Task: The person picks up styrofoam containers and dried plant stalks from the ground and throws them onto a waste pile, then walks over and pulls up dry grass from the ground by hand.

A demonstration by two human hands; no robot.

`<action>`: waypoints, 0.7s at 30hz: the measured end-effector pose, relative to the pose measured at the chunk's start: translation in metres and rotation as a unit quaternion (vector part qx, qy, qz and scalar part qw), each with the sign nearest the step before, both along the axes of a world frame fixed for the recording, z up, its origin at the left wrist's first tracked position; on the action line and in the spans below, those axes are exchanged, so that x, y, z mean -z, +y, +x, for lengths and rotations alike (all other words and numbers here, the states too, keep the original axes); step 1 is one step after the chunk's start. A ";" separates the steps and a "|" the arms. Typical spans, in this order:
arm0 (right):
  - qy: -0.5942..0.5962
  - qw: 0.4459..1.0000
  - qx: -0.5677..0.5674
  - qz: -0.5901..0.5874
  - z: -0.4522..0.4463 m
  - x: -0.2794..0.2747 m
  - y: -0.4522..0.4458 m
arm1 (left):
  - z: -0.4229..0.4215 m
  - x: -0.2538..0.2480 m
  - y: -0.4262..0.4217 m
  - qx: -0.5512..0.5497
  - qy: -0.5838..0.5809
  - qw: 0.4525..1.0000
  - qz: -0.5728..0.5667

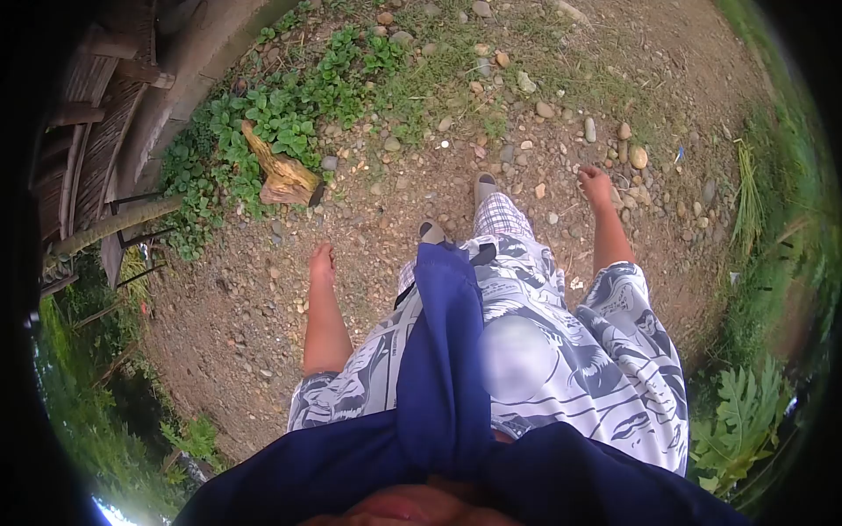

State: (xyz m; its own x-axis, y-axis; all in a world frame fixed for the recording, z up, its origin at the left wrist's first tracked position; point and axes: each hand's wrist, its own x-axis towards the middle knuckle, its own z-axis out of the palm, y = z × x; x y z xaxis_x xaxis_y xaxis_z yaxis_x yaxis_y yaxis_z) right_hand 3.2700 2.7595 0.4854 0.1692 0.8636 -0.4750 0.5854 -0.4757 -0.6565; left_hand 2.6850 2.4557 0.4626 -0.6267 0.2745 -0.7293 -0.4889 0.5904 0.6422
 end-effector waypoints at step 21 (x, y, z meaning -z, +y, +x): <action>-0.161 0.855 -0.478 -0.119 -0.096 0.286 0.110 | 0.117 0.207 0.205 0.406 0.129 0.902 -0.071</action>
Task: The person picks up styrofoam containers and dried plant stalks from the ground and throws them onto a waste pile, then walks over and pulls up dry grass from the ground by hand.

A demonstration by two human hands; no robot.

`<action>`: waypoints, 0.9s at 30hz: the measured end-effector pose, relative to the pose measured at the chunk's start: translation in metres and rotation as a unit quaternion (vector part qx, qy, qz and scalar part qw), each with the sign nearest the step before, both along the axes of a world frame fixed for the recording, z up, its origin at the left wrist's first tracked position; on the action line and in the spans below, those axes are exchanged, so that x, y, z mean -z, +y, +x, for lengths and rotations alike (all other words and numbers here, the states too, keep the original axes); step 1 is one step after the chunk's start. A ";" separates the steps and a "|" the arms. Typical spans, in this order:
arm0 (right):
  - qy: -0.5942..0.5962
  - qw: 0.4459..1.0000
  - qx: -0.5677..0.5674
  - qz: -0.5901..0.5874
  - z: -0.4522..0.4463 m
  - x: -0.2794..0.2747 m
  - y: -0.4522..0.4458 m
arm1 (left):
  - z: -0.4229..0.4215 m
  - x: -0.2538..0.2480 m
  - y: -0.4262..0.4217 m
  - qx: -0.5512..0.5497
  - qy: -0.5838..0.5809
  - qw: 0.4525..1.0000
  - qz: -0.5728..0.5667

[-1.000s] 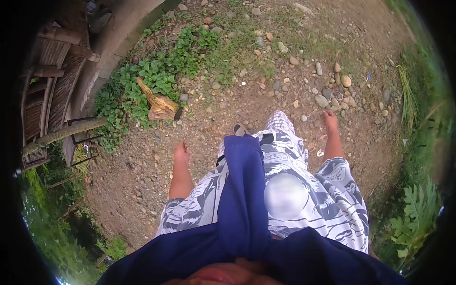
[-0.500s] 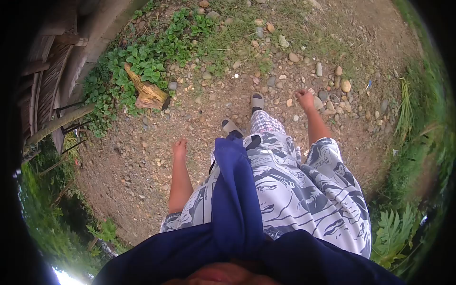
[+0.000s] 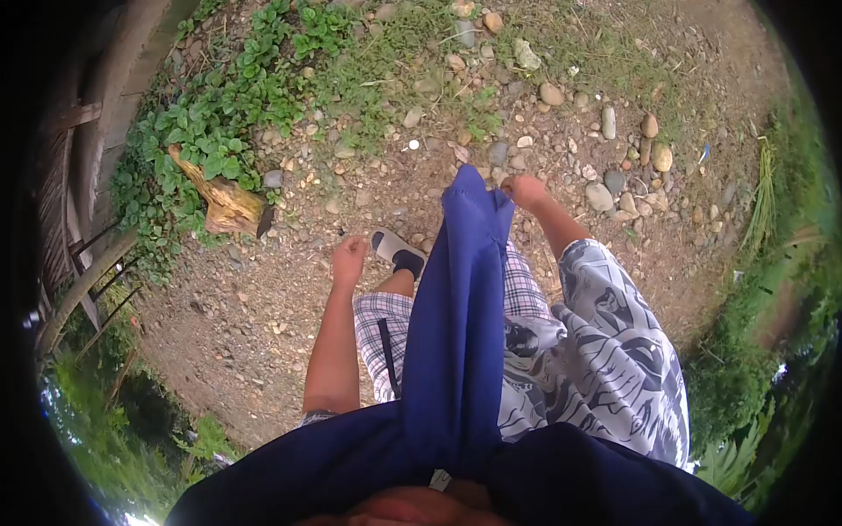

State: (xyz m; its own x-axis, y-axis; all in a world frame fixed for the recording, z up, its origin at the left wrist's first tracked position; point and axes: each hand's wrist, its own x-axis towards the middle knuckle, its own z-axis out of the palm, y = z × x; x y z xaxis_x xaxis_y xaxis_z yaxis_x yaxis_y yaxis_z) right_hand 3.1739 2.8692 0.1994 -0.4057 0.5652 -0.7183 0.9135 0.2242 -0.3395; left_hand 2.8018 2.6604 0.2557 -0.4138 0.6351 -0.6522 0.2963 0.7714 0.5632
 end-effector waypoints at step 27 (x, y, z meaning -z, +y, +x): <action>-0.035 0.954 -0.207 0.213 -0.076 0.312 0.044 | -0.017 0.287 0.217 0.486 0.187 0.846 0.113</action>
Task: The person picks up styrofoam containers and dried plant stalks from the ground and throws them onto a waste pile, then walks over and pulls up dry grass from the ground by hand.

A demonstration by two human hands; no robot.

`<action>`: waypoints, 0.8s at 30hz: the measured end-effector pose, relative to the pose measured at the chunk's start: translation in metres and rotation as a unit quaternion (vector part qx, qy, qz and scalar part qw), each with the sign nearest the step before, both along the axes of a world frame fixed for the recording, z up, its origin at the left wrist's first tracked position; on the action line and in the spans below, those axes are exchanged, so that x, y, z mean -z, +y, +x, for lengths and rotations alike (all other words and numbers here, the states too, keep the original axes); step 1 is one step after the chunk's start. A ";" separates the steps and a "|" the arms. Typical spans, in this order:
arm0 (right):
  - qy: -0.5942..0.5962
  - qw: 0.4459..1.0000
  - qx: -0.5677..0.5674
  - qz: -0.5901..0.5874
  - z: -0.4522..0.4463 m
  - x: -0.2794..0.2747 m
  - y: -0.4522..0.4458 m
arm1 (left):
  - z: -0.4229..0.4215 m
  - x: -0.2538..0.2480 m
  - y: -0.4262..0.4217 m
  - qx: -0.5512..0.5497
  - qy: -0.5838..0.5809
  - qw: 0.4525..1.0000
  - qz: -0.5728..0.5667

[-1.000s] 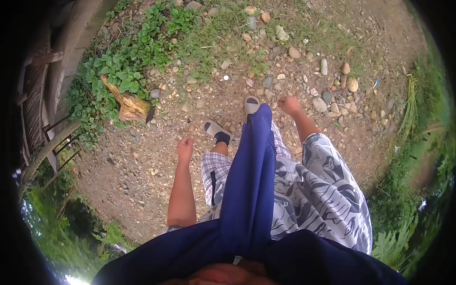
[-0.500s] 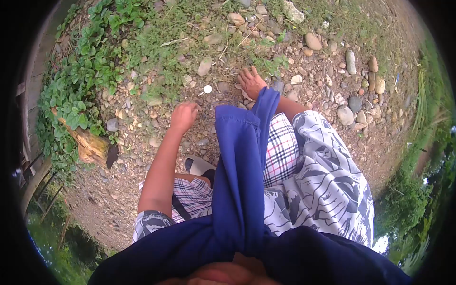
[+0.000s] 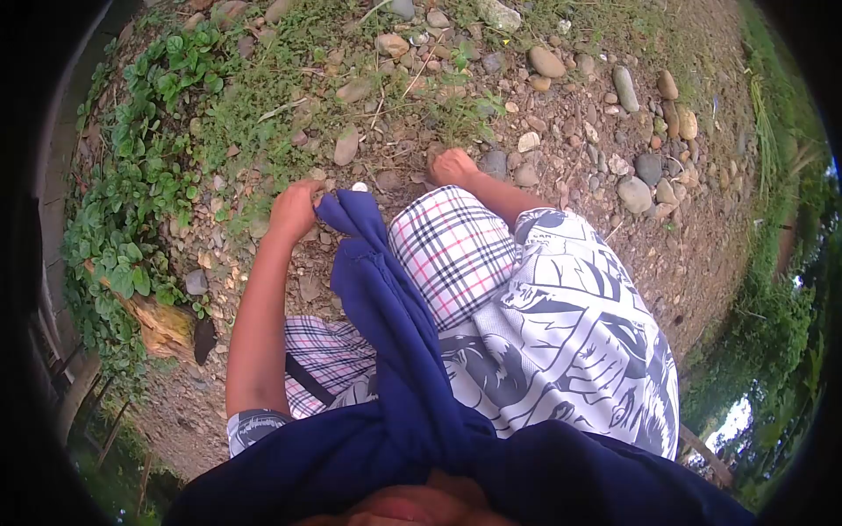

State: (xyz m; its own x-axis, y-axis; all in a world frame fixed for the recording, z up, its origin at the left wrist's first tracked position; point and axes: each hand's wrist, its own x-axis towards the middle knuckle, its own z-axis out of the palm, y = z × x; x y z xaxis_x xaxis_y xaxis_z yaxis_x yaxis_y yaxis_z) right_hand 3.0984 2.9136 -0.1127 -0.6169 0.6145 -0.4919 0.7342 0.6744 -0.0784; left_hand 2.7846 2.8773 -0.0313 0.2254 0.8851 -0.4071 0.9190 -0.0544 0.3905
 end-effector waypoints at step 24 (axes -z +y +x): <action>-0.065 0.976 0.154 0.137 0.015 -0.004 0.040 | -0.045 -0.018 -0.005 -0.125 -0.088 0.987 0.047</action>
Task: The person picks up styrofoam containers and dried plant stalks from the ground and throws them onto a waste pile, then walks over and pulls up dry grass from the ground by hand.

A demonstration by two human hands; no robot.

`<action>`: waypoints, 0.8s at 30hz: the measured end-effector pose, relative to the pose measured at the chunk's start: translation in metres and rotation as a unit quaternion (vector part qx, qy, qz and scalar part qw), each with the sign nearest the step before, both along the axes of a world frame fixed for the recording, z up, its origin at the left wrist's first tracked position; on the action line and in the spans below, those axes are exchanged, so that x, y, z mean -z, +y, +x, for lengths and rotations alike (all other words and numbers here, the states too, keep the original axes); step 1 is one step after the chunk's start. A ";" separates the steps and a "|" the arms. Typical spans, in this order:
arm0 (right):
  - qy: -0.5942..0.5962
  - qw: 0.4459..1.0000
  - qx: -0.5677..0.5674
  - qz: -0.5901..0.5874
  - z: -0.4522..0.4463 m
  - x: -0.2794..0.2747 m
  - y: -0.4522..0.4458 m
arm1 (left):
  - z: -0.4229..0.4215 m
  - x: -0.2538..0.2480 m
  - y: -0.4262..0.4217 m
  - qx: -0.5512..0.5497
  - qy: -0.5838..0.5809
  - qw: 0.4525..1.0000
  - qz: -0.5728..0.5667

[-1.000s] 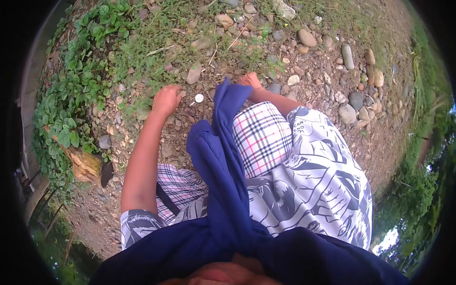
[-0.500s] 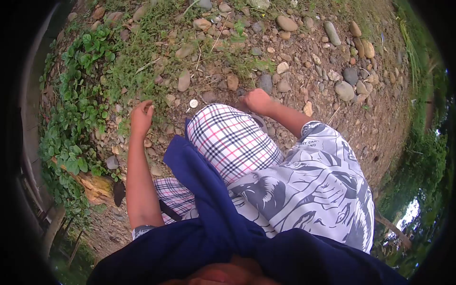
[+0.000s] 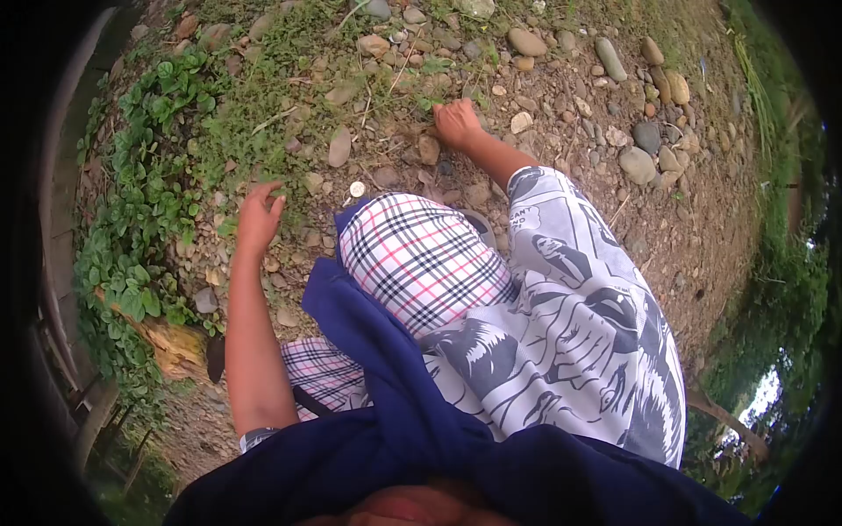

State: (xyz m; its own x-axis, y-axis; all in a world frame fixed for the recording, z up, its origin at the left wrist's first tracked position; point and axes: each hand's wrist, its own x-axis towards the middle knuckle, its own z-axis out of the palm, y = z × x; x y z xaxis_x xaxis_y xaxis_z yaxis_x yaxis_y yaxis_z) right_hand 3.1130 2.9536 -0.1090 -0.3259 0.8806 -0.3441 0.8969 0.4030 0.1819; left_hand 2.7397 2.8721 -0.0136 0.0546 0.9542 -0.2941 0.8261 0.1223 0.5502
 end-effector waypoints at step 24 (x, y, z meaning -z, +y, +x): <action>0.258 0.927 0.259 0.087 0.110 -0.037 -0.022 | -0.027 -0.005 0.009 -0.024 -0.012 1.000 -0.007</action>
